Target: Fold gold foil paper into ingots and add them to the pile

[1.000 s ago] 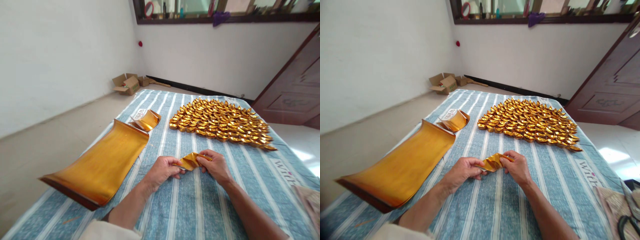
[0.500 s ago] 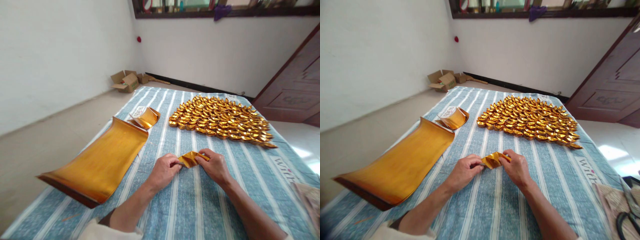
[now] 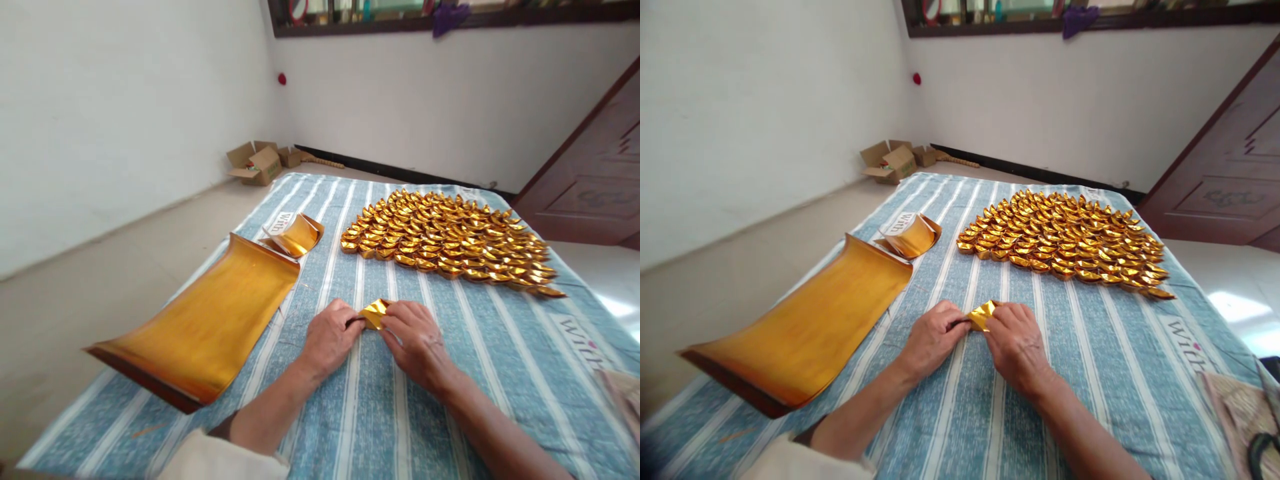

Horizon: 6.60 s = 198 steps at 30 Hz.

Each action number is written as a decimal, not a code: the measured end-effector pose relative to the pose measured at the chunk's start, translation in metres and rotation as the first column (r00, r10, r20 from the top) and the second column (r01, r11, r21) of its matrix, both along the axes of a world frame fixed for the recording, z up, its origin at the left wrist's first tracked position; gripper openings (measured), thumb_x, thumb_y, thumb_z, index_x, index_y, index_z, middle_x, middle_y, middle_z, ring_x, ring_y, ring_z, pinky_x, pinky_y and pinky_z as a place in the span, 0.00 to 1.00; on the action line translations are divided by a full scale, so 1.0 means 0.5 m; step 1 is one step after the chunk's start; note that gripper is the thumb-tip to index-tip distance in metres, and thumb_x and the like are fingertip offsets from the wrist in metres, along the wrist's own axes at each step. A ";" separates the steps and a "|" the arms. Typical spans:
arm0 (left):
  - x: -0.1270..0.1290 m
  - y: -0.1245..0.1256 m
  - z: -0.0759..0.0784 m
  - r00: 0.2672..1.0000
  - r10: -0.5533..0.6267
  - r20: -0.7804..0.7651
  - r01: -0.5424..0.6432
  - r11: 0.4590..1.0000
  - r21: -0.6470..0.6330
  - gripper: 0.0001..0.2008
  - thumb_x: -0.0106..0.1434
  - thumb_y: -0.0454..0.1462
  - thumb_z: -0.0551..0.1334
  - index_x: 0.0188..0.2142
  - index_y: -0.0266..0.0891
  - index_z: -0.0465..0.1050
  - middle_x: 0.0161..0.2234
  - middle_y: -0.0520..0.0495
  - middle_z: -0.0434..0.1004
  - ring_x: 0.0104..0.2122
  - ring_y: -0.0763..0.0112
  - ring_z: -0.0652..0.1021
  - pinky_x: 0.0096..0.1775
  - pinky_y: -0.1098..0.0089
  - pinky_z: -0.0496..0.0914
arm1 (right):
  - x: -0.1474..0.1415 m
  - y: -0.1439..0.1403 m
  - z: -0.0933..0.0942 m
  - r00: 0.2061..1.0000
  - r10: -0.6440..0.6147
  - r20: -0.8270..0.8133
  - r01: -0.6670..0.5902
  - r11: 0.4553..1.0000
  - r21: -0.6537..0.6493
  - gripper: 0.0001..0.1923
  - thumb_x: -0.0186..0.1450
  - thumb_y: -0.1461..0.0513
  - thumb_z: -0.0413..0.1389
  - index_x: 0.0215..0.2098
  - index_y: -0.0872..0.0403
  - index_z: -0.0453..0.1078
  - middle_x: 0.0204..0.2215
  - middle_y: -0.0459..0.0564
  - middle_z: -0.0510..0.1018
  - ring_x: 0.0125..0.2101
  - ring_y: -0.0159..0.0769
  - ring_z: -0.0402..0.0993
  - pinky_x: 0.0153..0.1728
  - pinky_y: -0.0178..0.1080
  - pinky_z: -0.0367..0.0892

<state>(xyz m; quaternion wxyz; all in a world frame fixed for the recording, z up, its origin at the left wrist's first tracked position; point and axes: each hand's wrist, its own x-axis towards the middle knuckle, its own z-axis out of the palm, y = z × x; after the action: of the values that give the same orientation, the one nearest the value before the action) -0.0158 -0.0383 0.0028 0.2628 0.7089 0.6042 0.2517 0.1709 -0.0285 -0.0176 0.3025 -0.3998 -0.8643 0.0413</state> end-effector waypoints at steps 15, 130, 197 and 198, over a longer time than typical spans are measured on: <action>0.018 0.004 -0.021 0.969 0.137 -0.207 -0.129 0.990 0.055 0.06 0.61 0.35 0.62 0.27 0.38 0.72 0.30 0.51 0.68 0.31 0.71 0.72 0.34 0.71 0.64 | -0.016 0.006 -0.036 0.992 -0.045 -0.115 0.027 0.987 -0.156 0.08 0.64 0.66 0.54 0.28 0.53 0.73 0.36 0.50 0.75 0.39 0.40 0.67 0.42 0.44 0.62; 0.030 0.008 -0.024 0.970 0.066 -0.233 -0.023 0.983 0.182 0.08 0.54 0.38 0.69 0.31 0.38 0.73 0.51 0.40 0.69 0.48 0.55 0.70 0.48 0.56 0.66 | -0.025 0.007 -0.042 0.984 -0.143 -0.105 0.120 0.973 -0.198 0.08 0.62 0.68 0.54 0.25 0.54 0.68 0.45 0.55 0.71 0.49 0.46 0.64 0.48 0.50 0.61; 0.024 0.031 -0.038 0.974 0.107 -0.202 -0.080 0.987 0.136 0.19 0.49 0.38 0.71 0.39 0.38 0.66 0.61 0.35 0.55 0.58 0.48 0.62 0.55 0.51 0.59 | -0.017 0.012 -0.049 0.957 -0.181 -0.225 0.110 0.948 -0.298 0.04 0.60 0.65 0.56 0.27 0.52 0.67 0.44 0.52 0.71 0.46 0.43 0.66 0.46 0.49 0.63; 0.020 0.032 -0.037 0.973 0.101 -0.206 -0.075 0.989 0.129 0.20 0.49 0.39 0.71 0.39 0.38 0.66 0.61 0.35 0.55 0.59 0.48 0.62 0.55 0.51 0.59 | -0.016 0.012 -0.049 0.956 -0.182 -0.231 0.109 0.949 -0.297 0.04 0.60 0.64 0.56 0.27 0.52 0.67 0.44 0.52 0.71 0.46 0.43 0.66 0.47 0.49 0.63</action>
<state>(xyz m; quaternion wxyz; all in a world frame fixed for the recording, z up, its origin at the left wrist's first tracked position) -0.0056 -0.0225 -0.0156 0.1423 0.7186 0.6435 0.2219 0.1628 -0.0223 -0.0421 0.3537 -0.4930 -0.7713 0.1920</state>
